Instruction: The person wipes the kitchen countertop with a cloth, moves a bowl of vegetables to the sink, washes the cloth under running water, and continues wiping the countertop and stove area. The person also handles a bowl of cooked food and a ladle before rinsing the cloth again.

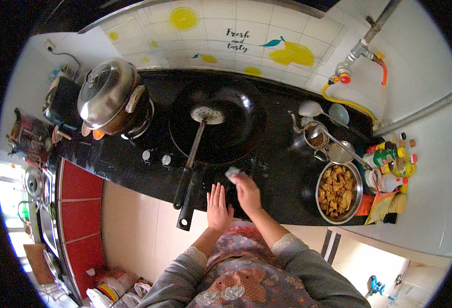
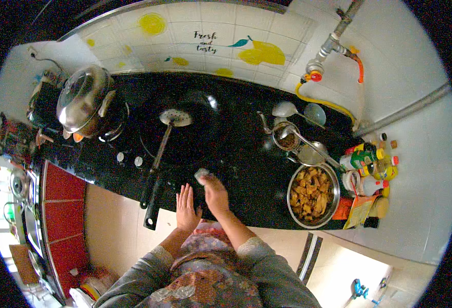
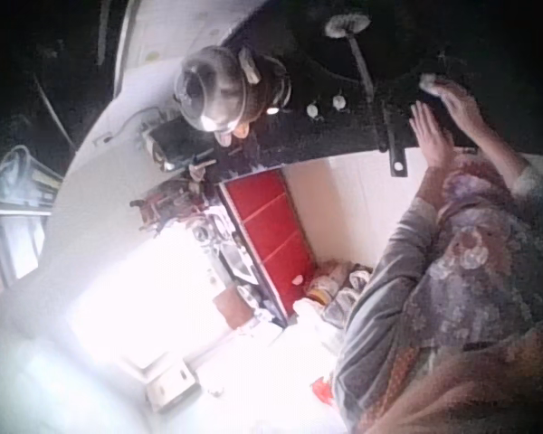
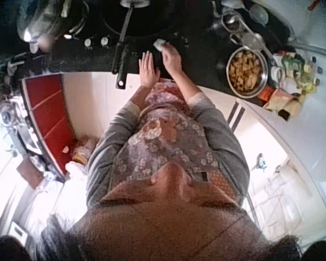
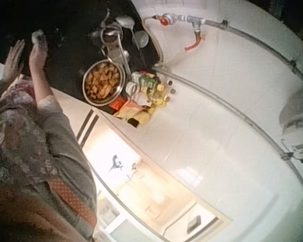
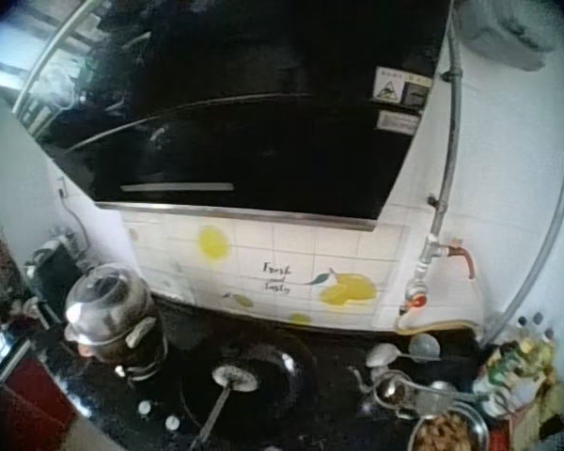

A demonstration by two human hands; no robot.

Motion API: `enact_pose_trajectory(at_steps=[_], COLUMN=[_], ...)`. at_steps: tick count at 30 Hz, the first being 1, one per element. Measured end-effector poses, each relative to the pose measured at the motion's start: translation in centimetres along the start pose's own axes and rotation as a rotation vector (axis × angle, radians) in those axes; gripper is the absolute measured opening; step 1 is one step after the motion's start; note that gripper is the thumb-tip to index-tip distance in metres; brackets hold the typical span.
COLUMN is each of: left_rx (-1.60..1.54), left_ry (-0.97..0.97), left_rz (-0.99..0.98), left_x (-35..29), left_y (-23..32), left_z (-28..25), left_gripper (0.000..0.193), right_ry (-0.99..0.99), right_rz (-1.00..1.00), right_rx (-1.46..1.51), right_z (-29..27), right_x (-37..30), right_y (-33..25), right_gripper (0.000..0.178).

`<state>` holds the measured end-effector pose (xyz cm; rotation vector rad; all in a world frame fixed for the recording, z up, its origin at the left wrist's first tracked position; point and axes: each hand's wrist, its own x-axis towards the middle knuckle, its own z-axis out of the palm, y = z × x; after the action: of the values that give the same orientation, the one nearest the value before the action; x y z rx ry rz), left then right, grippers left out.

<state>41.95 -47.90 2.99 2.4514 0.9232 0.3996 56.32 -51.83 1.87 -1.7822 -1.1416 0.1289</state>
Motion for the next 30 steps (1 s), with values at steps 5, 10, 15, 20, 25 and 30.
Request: enact_pose_trajectory(at_steps=[5,10,15,20,25,30], left_rx=[0.021,0.063,-0.07,-0.239,-0.158,-0.068], left_ry=[0.063,0.077,0.154,0.142,0.18,0.267], left_rz=[-0.095,-0.191,-0.234,-0.343,-0.342,-0.218], left_x=[-1.8,-2.6,-2.7,-2.1,-2.2,-1.1], left_y=[-0.5,-0.5,-1.1,-0.4,-1.3,-1.1], left_z=[0.2,-0.9,-1.2,-3.2,-2.4,-2.0], left_gripper=[0.075,0.075,0.069,0.063,0.062,0.059], right_ry=[-0.377,-0.336,-0.432,-0.583,-0.735,-0.425], right_rz=[-0.224,-0.095,-0.236,-0.236,0.003,-0.139], right_rx=[-0.329,-0.535,-0.449,-0.455,-0.456,-0.547], right_z=[2.1,-0.7,3.6,9.8,9.2,4.5], right_x=[-1.6,0.0,-0.4,3.3,5.1,2.3], right_y=[0.3,1.9,-0.8,-1.7,-2.8,-1.2], right_gripper=[0.04,0.048,0.049,0.043,0.038,0.054])
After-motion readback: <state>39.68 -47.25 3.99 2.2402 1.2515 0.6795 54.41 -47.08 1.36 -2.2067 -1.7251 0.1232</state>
